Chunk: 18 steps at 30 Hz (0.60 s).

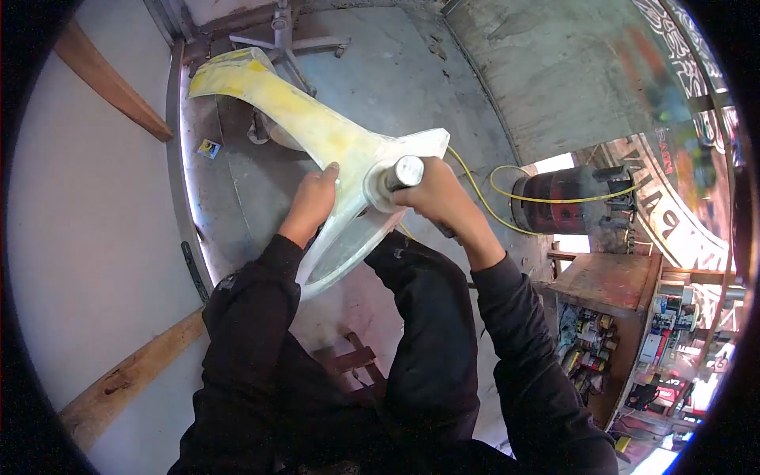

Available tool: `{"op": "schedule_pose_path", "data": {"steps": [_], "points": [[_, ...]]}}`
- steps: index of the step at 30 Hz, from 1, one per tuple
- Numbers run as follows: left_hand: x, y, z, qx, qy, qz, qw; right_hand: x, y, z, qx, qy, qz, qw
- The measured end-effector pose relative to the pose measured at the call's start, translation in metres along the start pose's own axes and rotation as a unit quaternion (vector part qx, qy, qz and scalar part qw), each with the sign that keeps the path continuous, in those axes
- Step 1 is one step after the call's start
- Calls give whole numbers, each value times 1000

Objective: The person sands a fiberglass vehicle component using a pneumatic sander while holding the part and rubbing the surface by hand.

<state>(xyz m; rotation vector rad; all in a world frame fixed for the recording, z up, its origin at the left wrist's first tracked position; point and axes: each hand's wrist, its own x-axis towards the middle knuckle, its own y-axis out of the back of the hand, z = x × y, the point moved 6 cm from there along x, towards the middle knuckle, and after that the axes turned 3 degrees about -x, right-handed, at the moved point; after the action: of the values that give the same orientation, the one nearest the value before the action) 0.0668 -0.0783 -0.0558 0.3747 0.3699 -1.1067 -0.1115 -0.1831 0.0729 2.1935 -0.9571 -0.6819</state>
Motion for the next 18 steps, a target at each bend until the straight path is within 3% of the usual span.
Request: {"op": "schedule_pose_path", "data": {"steps": [13,18], "points": [[-4,-3,5,-41,1,-22,999,45,41,41,-9,-122,9,992],[-9,0,12,-11,-20,6,1000,15,18,10,-1,-39,8,999]]}}
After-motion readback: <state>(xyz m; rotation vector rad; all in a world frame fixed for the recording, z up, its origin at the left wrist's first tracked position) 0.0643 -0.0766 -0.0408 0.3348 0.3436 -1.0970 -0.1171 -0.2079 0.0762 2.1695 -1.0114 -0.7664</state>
